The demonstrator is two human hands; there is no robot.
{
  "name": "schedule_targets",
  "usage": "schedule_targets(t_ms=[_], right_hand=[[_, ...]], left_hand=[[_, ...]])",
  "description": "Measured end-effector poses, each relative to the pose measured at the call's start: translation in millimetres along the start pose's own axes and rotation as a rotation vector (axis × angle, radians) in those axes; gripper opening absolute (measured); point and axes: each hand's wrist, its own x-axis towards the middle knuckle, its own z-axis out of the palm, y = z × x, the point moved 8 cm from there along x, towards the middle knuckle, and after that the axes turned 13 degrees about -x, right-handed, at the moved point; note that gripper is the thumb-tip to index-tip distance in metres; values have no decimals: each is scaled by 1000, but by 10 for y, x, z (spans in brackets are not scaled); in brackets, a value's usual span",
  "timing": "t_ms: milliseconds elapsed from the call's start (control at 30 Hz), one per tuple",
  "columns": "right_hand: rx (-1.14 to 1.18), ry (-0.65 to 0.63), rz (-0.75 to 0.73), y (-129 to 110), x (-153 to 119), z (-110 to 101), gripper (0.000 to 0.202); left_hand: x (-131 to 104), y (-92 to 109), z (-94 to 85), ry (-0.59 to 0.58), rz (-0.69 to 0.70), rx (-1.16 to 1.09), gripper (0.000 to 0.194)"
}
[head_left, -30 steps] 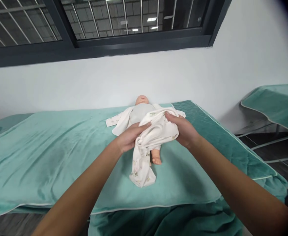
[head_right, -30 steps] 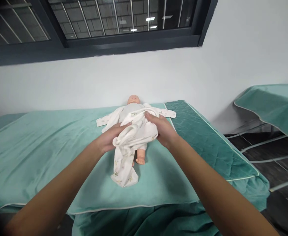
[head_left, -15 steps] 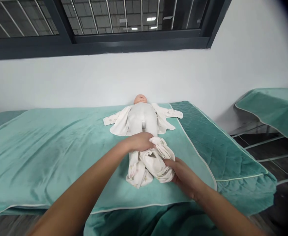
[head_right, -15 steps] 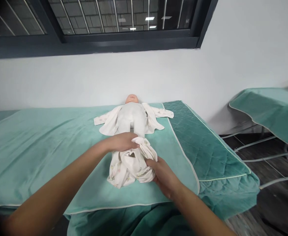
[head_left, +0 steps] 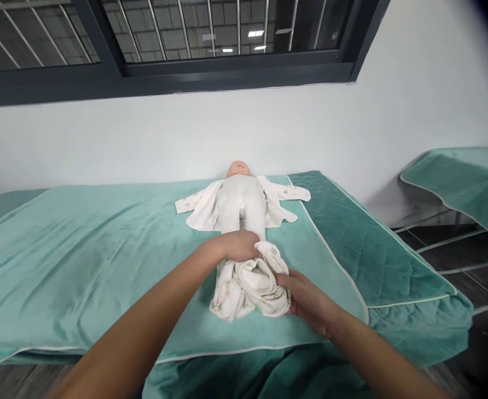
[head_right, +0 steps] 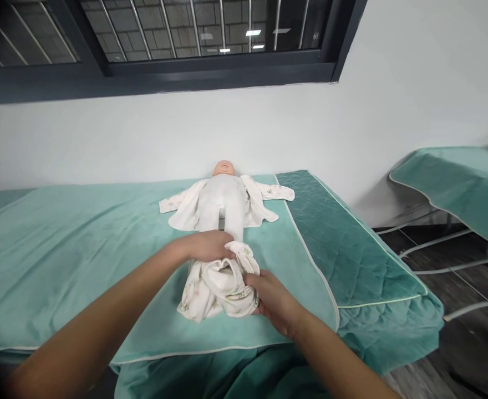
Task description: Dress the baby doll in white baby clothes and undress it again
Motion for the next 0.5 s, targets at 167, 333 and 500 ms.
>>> schedule_targets(t_ms=[167, 333, 500], right_hand=[[30, 52, -2, -4, -29, 62, 40], [116, -22, -26, 22, -98, 111, 40], [199, -27, -34, 13, -134, 159, 42]], left_hand=[[-36, -8, 25, 11, 11, -4, 34], [-80, 10, 74, -71, 20, 24, 32], [-84, -30, 18, -32, 26, -33, 32]])
